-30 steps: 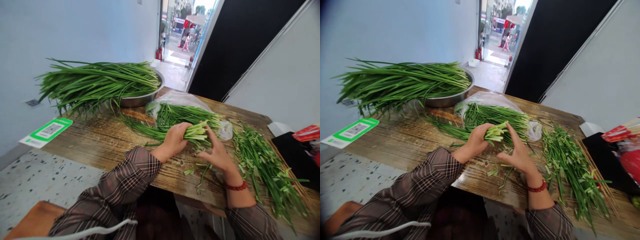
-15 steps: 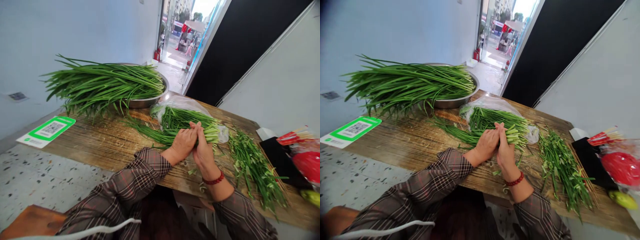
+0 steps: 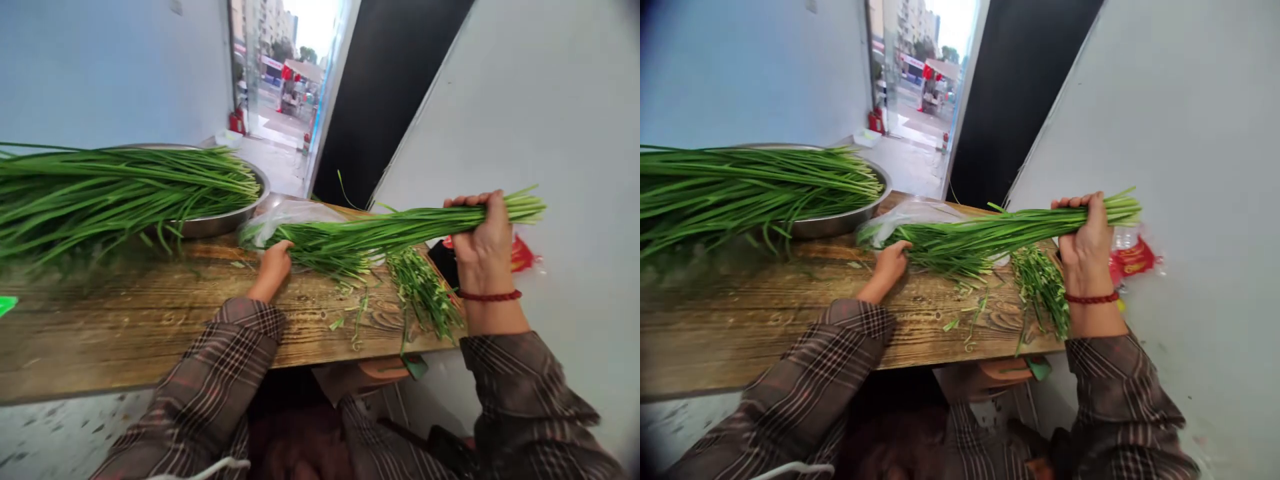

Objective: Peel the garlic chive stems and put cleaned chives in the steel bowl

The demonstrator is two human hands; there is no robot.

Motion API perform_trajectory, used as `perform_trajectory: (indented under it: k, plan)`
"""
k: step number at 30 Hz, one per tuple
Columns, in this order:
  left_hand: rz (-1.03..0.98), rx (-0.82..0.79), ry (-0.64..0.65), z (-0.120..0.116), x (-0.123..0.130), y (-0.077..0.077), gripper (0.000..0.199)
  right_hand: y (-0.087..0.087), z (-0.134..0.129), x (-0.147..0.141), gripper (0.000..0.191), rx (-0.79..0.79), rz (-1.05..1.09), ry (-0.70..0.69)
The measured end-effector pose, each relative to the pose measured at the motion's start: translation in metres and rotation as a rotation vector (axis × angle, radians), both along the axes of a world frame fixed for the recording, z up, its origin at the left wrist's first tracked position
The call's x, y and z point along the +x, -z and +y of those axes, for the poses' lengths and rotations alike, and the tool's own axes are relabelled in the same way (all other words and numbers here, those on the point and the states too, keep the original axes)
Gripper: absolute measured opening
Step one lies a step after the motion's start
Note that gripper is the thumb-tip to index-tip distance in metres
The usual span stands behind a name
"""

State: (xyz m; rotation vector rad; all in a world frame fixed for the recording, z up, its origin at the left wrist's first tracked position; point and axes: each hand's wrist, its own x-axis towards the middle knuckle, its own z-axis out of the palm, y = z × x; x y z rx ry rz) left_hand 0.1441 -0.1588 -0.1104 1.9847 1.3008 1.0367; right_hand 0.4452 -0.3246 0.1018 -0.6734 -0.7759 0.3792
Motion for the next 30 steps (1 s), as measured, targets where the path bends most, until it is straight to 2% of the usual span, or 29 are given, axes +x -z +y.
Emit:
perform_trajectory:
  k: [2,3,4,5,7,9,12,14,18,25,30]
  plan:
    - [-0.089,-0.027,-0.061,0.009,-0.001,0.004,0.039,-0.009,-0.011,0.026,0.031,0.035,0.082,0.044]
    - [-0.253,-0.071,-0.160,0.012,-0.002,0.005,0.040,-0.012,-0.017,0.037,0.032,0.049,0.126,0.061]
    - [-0.372,-0.098,-0.198,0.013,-0.002,0.005,0.040,-0.013,-0.021,0.046,0.033,0.057,0.167,0.073]
    - [-0.407,-0.093,-0.199,0.013,-0.002,0.004,0.041,-0.014,-0.026,0.054,0.034,0.059,0.201,0.080]
    - [-0.342,-0.049,-0.178,0.009,-0.004,0.000,0.047,-0.015,-0.033,0.064,0.034,0.061,0.248,0.086]
    - [-0.171,0.030,-0.136,0.000,-0.008,-0.009,0.056,-0.014,-0.038,0.068,0.035,0.069,0.272,0.080]
    - [0.061,0.178,-0.147,-0.015,-0.018,-0.030,0.055,-0.014,-0.041,0.065,0.035,0.079,0.279,0.010]
    - [0.124,0.241,-0.168,-0.023,-0.025,-0.047,0.049,-0.015,-0.041,0.057,0.036,0.081,0.289,-0.047]
    - [-0.019,0.255,-0.100,-0.034,-0.036,-0.073,0.048,-0.020,-0.037,0.037,0.040,0.085,0.329,-0.089]
    - [-0.261,0.176,-0.046,-0.051,-0.043,-0.093,0.044,-0.024,-0.028,0.023,0.040,0.097,0.360,-0.124]
    - [-0.310,0.246,0.044,-0.072,-0.030,-0.115,0.030,-0.024,-0.023,0.016,0.041,0.081,0.335,-0.129]
